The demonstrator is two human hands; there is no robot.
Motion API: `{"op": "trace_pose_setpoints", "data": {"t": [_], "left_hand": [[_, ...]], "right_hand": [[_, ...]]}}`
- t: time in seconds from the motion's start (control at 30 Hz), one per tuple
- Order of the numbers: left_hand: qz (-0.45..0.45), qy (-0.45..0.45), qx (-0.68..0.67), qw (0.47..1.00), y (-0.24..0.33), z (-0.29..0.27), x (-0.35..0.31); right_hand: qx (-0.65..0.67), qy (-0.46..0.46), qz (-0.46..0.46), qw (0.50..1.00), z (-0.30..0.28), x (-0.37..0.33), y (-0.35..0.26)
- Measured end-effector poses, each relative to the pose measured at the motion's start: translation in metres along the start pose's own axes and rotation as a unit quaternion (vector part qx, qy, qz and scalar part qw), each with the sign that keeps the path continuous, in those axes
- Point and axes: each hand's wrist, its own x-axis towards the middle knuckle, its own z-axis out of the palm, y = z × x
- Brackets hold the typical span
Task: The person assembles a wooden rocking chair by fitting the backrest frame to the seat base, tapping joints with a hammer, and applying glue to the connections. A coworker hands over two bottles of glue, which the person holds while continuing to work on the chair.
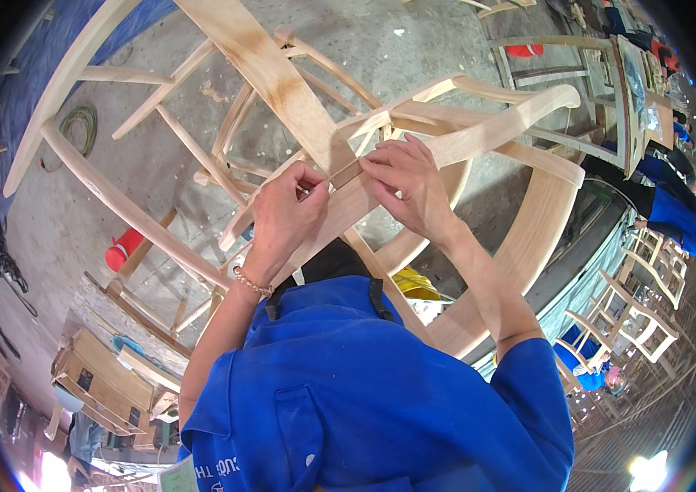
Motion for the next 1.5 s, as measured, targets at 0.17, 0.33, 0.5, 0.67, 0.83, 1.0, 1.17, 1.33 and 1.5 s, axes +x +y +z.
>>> {"op": "trace_pose_setpoints", "data": {"t": [0.17, 0.33, 0.5, 0.67, 0.83, 1.0, 1.17, 1.33, 1.5], "left_hand": [[0.012, -0.003, 0.005, 1.000, -0.001, -0.001, -0.001], [0.004, -0.007, -0.017, 1.000, -0.004, -0.001, -0.001], [0.009, 0.016, -0.054, 0.998, -0.002, 0.003, 0.000], [0.117, 0.018, 0.022, 0.993, 0.021, -0.003, -0.015], [0.165, 0.027, 0.070, 0.983, 0.034, -0.007, -0.022], [0.140, 0.057, 0.084, 0.985, 0.037, 0.001, -0.029], [0.055, -0.131, -0.083, 0.986, 0.025, -0.020, -0.028], [-0.009, -0.256, -0.194, 0.947, 0.032, -0.037, -0.039], [0.078, -0.133, 0.084, 0.984, 0.031, -0.027, -0.047]], "right_hand": [[0.005, 0.003, 0.003, 1.000, 0.001, 0.000, 0.001], [0.005, 0.006, 0.008, 1.000, 0.001, -0.001, 0.002], [-0.006, -0.013, 0.017, 1.000, -0.003, 0.001, 0.001], [-0.009, 0.001, -0.014, 1.000, -0.017, 0.010, -0.022], [-0.022, 0.004, -0.050, 0.998, -0.014, 0.010, -0.032], [-0.022, 0.005, -0.042, 0.999, -0.013, 0.008, -0.043], [0.199, -0.111, 0.044, 0.973, -0.023, 0.007, -0.042], [0.474, -0.280, 0.231, 0.802, -0.037, 0.011, -0.046], [0.120, -0.169, -0.008, 0.978, -0.022, 0.001, -0.036]]}}
